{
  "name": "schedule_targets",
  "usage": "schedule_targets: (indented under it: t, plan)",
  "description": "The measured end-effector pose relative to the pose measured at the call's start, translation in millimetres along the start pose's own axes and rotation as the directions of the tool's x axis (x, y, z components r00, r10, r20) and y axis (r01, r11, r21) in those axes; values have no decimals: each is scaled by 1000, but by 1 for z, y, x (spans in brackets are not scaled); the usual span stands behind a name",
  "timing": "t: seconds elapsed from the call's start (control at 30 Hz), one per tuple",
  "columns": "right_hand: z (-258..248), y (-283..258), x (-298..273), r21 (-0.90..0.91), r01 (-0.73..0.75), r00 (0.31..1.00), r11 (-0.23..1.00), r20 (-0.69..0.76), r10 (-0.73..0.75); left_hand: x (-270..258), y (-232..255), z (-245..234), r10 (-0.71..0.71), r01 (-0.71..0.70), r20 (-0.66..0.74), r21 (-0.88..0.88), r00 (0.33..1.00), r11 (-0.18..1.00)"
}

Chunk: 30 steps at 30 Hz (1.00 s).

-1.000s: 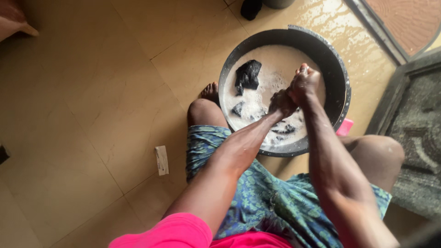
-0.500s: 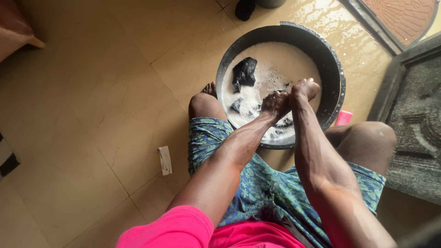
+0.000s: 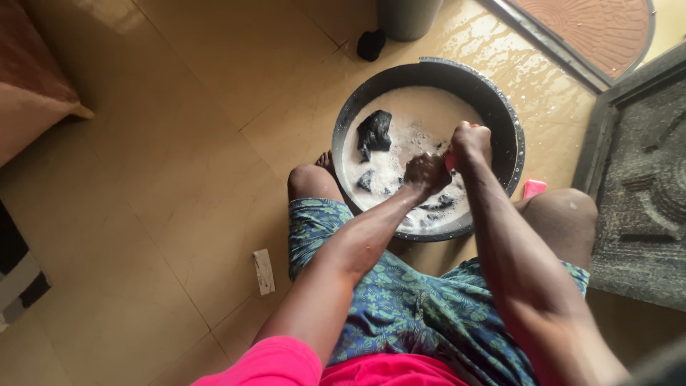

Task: The person washes clothes by hand in a basin of soapy water, scrubbing a pink garment and several black garments, then wrings out the pink garment and sets it aside.

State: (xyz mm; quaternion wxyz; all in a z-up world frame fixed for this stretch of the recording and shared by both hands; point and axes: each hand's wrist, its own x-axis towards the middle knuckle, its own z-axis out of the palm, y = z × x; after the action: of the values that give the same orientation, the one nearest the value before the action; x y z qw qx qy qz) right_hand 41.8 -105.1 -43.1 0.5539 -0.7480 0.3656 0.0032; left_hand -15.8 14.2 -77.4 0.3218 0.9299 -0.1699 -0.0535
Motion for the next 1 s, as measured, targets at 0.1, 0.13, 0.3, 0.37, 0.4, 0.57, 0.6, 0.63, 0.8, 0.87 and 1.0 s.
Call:
schedule_targets:
  t: [0.1,0.13,0.3,0.37,0.4,0.57,0.6,0.63,0.8,0.87,1.0]
  plan:
    - [-16,-40,-28,377,-169,956,911,287,59,27,-12,-5,-302,343,166,-349,939,872]
    - [-23,-54,-38,413,-255,921,874,378,90,32,-16,-9,-420,480,251,-608,872,633]
    - [-60,-86,-85,336,-81,753,938,637,-163,42,-24,-56,-203,289,224,-482,953,827]
    - [-64,-86,-91,370,-113,728,922,663,-177,38,-23,-80,-140,252,241,-537,961,805]
    - [-66,-82,-94,402,-149,702,903,686,-190,33,-21,-94,-53,178,229,-571,972,801]
    - [-67,-69,-94,417,-282,662,864,736,-139,21,-2,-155,-37,240,380,-503,924,830]
    - [-67,-69,-92,417,-255,666,872,730,-154,21,0,-161,-2,210,375,-513,927,832]
    - [-67,-68,-90,417,-228,669,880,724,-170,22,1,-166,32,179,369,-523,929,833]
    - [-62,-70,-71,349,-205,712,915,694,-105,39,2,-176,-48,277,418,-508,907,815]
    - [-56,-71,-62,297,-165,734,941,674,-83,45,-1,-177,-120,337,437,-463,892,820]
    - [-42,-75,-48,172,-21,787,985,610,-90,55,-11,-165,-32,137,323,-306,946,942]
